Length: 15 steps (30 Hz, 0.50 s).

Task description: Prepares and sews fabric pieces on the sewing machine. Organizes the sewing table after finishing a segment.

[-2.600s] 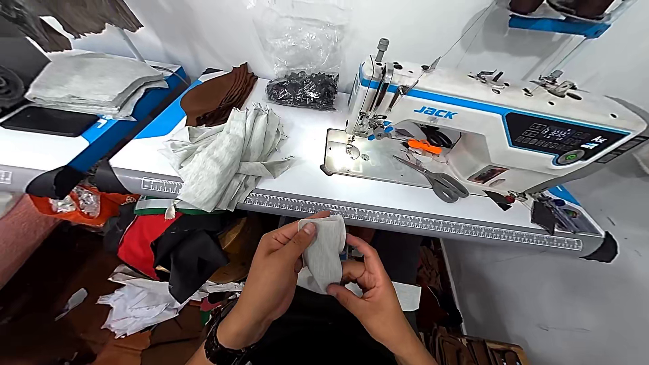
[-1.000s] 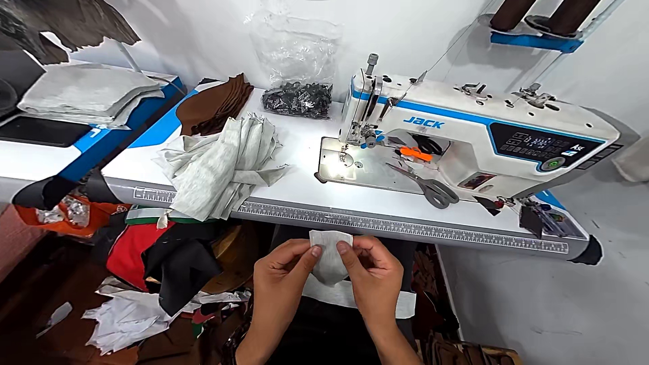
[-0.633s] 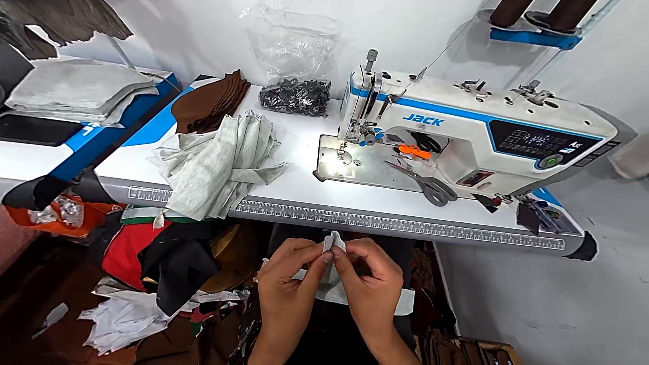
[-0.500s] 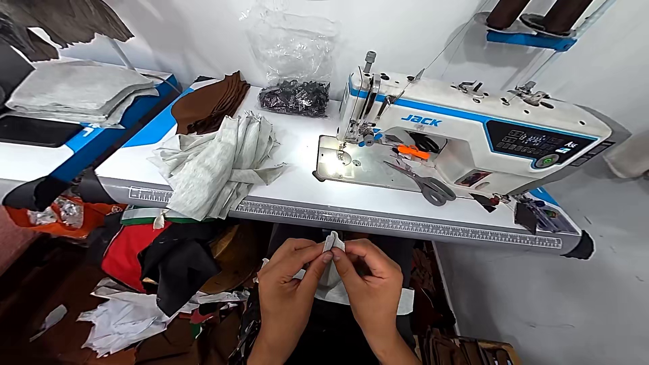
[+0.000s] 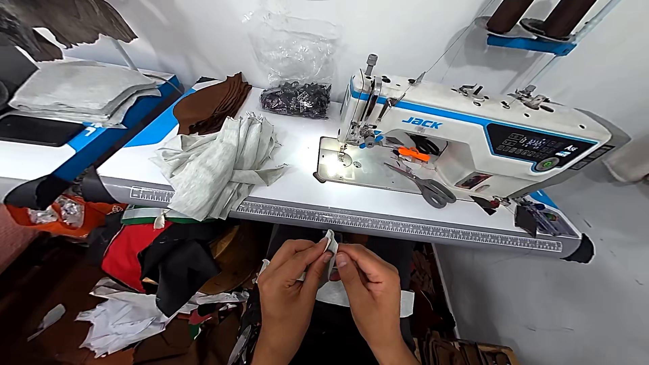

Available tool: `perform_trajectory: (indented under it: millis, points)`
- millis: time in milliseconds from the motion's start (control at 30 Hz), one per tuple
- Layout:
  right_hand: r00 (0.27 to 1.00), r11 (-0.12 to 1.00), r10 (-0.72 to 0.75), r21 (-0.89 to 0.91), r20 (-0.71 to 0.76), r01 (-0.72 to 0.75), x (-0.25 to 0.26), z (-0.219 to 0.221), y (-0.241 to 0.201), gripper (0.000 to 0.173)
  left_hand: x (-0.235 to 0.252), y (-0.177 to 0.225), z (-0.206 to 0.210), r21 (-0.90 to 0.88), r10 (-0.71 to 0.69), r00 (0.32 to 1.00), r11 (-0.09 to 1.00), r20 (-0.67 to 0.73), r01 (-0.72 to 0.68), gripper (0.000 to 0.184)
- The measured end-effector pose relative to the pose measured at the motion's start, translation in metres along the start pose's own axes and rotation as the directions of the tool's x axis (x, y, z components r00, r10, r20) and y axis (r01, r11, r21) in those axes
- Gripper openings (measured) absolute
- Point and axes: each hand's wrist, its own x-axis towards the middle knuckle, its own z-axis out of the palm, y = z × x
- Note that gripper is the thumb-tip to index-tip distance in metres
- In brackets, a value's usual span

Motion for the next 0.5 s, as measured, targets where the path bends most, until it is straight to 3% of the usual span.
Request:
perform_trajectory:
  millis: [133, 267, 367, 500]
  points:
    - [0.974, 0.972, 0.174, 0.137, 0.143, -0.193, 0.001, -0.01, -0.012, 0.038, -0.002, -0.001, 0.0, 0.096, 0.043, 0.999, 0.994, 0.025, -0.045, 0.025]
    - [0.935, 0.969, 0.238, -0.002, 0.261, -0.246, 0.008, -0.022, -0.03, 0.04, -0.002, -0.003, 0.001, 0.13, 0.062, 0.998, 0.99, 0.012, -0.064, 0.021]
    - [0.904, 0.969, 0.247, -0.118, 0.349, -0.219, 0.019, -0.033, -0.044, 0.038, 0.003, -0.002, -0.001, -0.025, -0.001, 1.0, 1.0, 0.012, 0.002, 0.011]
    - [0.94, 0.952, 0.136, -0.303, 0.313, -0.037, 0.041, -0.046, -0.045, 0.019, 0.012, 0.004, -0.011, -0.337, -0.259, 0.951, 0.892, 0.168, 0.303, 0.009]
